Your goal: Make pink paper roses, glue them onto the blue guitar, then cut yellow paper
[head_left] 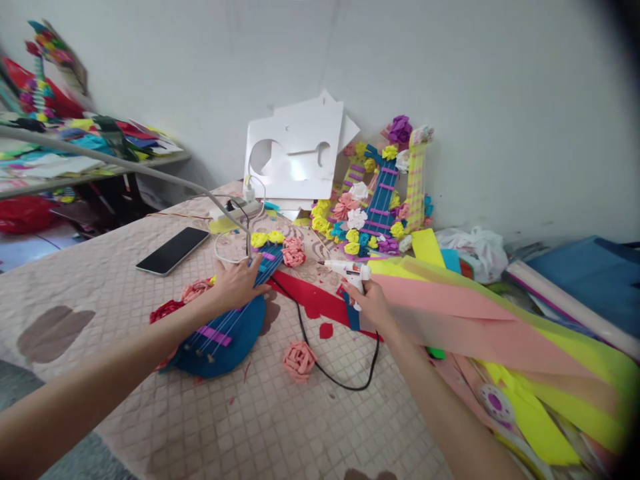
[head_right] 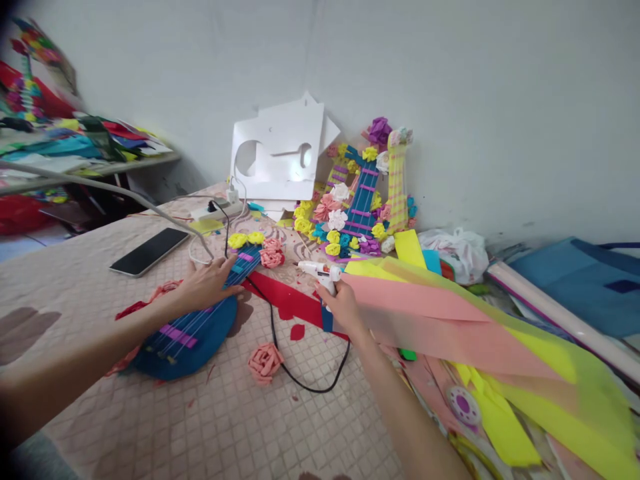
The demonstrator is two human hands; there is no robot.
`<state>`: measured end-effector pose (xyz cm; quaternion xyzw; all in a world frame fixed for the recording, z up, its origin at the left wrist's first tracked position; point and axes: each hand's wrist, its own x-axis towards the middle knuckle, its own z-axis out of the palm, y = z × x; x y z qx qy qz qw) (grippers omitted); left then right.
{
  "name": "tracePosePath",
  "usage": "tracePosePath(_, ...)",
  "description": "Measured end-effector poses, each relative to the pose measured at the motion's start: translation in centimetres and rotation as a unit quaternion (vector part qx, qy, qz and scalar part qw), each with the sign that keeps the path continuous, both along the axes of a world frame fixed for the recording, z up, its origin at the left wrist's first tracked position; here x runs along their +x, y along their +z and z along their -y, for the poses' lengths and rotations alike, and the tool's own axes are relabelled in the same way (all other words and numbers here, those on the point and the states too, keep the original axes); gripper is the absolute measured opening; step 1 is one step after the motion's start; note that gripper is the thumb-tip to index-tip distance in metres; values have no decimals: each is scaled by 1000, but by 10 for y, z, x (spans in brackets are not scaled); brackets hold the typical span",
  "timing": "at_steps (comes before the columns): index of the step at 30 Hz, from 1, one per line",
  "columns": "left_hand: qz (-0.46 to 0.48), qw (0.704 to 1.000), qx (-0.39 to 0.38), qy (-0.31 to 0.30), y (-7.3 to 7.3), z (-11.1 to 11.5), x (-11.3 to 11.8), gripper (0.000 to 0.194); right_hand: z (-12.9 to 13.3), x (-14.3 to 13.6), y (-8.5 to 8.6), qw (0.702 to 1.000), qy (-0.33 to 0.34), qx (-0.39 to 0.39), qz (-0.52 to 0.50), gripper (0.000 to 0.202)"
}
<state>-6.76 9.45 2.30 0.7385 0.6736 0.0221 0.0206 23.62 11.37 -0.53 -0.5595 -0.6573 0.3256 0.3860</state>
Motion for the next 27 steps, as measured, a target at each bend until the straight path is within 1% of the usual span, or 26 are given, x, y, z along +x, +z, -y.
tracePosePath(2, 5, 999, 37, -36, 2, 11, 12, 62, 1, 1, 0, 1000, 0, -1, -1, 42)
tracePosePath(3, 12, 997, 49, -66, 3, 16, 19, 53, 1, 1, 0, 1000, 0, -1, -2, 43)
tracePosePath(5, 41, 990, 52, -127, 4, 23, 37, 37, 1, 2, -1, 1000, -1, 0, -4, 43)
tracePosePath(7, 82, 983, 24, -165, 2, 25, 55, 24, 2, 2, -2, 1000, -2, 1, -5, 43)
tracePosePath(10, 104, 976, -14, -191, -7, 19, 75, 13, 3, 2, -3, 1000, -4, 3, -6, 43)
tracePosePath(13, 112, 977, -26, -182, -17, 12, 86, 16, 4, 4, -3, 1000, -8, 4, -5, 44)
tracePosePath(17, 128, 978, -30, -164, -22, 11, 90, 17, 5, 7, -5, 1000, -11, 0, -6, 44)
tracePosePath(22, 179, 969, -41, -167, -18, 16, 86, 10, 5, 7, -5, 1000, -10, -5, -11, 48)
tracePosePath(25, 213, 962, -44, -163, -12, 17, 77, 13, 7, 7, -4, 1000, -10, -4, -9, 49)
tracePosePath(27, 234, 959, -41, -157, -7, 16, 64, 17, 8, 6, -2, 1000, -10, -3, -6, 48)
